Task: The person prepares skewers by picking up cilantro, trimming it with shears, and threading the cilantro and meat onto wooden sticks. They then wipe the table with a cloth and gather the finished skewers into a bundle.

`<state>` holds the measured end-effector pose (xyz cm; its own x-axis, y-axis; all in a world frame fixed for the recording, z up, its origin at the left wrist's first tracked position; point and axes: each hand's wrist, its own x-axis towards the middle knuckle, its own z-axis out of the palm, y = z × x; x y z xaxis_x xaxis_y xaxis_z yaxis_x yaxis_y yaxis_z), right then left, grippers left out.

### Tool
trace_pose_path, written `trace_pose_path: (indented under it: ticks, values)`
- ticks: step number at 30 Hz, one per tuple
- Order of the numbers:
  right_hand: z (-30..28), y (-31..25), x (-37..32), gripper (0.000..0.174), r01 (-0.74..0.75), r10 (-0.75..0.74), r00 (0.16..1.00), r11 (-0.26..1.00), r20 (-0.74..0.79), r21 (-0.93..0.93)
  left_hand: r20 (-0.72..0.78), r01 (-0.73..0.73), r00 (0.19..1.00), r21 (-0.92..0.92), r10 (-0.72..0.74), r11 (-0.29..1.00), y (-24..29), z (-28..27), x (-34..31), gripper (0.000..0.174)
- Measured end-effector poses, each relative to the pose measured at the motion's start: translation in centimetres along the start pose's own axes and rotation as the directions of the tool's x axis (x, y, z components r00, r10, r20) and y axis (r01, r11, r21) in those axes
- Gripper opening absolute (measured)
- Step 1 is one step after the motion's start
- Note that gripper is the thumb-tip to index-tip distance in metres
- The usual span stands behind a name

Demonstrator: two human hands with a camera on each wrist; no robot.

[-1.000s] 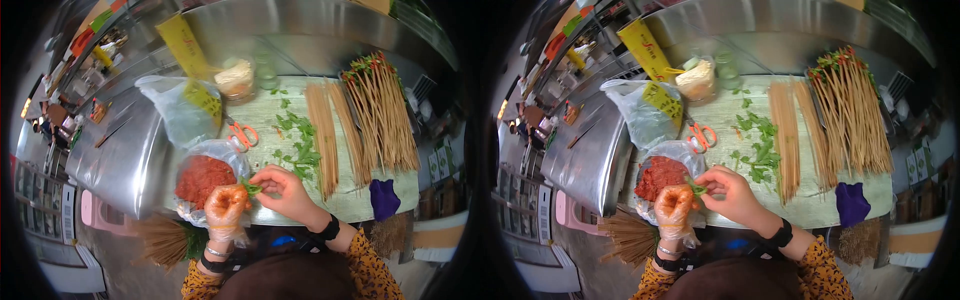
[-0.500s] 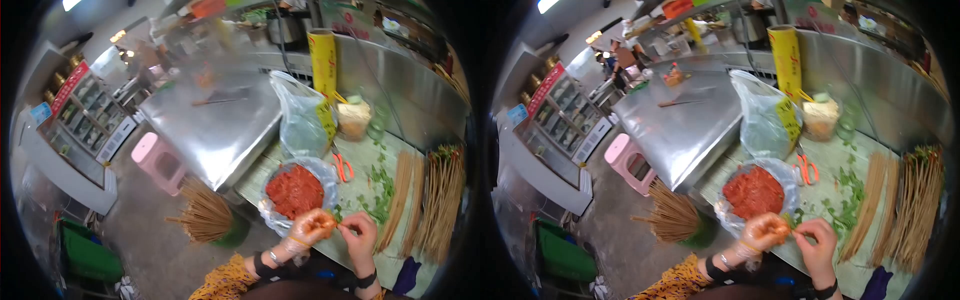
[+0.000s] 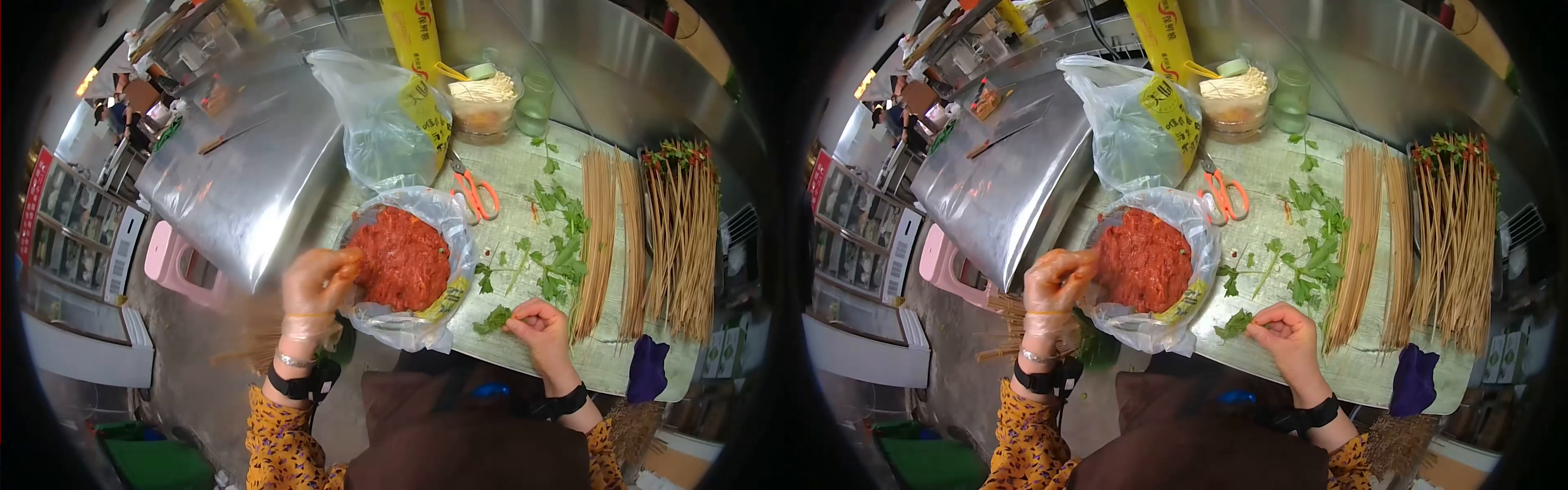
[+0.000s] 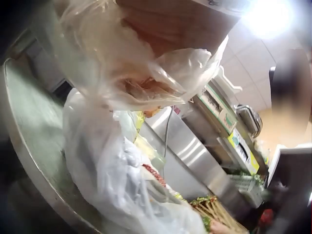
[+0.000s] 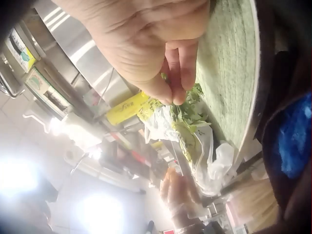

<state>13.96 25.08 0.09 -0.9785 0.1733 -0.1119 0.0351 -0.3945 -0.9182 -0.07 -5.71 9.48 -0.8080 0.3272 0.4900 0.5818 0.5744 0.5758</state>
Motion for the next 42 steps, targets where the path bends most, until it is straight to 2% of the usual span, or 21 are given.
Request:
trace_pose_path:
  ticks: [1,4,5,8,9,15,18,20,22,24,25,28,31,34,42]
  values:
    - [0.1,-0.1,0.2,0.013,-0.009,0.009,1.000,1.000,-0.005,0.028,0.014,0.030,0.999,0.027,-0.030,0.999,0.3,0.3,0.5,0.012]
    - [-0.1,0.0,0.3,0.013,0.018,-0.017,1.000,0.998,0.023,-0.055,0.087,0.060,0.993,0.209,-0.079,0.976,0.6,0.6,1.7,0.008]
    - [-0.1,0.0,0.3,0.013,0.009,-0.007,1.000,0.999,0.029,-0.047,0.088,0.076,0.992,0.202,-0.095,0.976,-0.3,1.1,1.6,0.011]
    - [-0.4,0.0,0.4,0.014,-0.008,0.010,0.999,0.999,0.042,-0.041,0.169,0.086,0.971,0.411,-0.168,0.908,0.2,2.1,2.3,0.021]
    - [-0.5,0.1,0.4,0.014,-0.009,0.011,0.999,0.999,0.048,-0.046,0.164,0.139,0.959,0.435,-0.230,0.890,-0.1,2.6,2.4,0.028]
    - [-0.5,-0.1,0.5,0.014,-0.030,0.032,0.998,0.999,0.062,-0.033,0.220,0.072,0.943,0.596,-0.249,0.799,-0.6,3.5,3.2,0.023]
    - [-0.7,-0.2,0.6,0.014,-0.017,0.020,0.997,0.999,0.073,-0.040,0.187,0.048,0.969,0.497,-0.160,0.867,-1.2,3.0,3.3,0.014]
    - [-0.7,-0.2,0.6,0.014,-0.012,0.016,0.997,0.999,0.077,-0.045,0.199,0.215,0.950,0.140,-0.241,0.966,-3.5,2.2,2.9,0.014]
    - [-0.7,-0.3,0.6,0.014,-0.022,0.026,0.996,0.999,0.083,-0.048,0.258,0.380,0.908,-0.181,-0.329,0.907,-3.5,1.6,3.0,0.016]
    - [-0.7,-0.2,0.6,0.014,-0.019,0.024,0.996,0.998,0.090,-0.056,0.354,0.529,0.844,-0.420,-0.403,0.738,-2.7,0.9,3.1,0.019]
    - [-0.7,-0.2,0.6,0.014,-0.017,0.022,0.995,0.998,0.092,-0.061,0.329,0.437,0.896,-0.546,-0.297,0.715,-2.4,1.2,3.1,0.025]
    - [-0.8,-0.2,0.6,0.014,-0.025,0.031,0.996,0.997,0.084,-0.073,0.464,0.599,0.801,-0.601,-0.379,0.529,-0.6,1.2,3.3,0.029]
    - [-0.8,-0.1,0.6,0.014,-0.011,0.015,0.996,0.999,0.086,-0.044,0.376,0.463,0.886,-0.754,-0.271,0.465,-0.4,2.6,2.9,0.031]
    - [-0.8,-0.1,0.6,0.014,-0.017,0.019,0.996,1.000,0.090,-0.025,0.460,0.597,0.791,-0.724,-0.404,0.346,1.3,2.2,2.8,0.033]
    - [-0.7,-0.1,0.6,0.015,-0.035,0.037,0.996,0.999,0.085,-0.024,0.497,0.566,0.821,-0.771,-0.279,0.291,1.7,2.6,1.7,0.030]
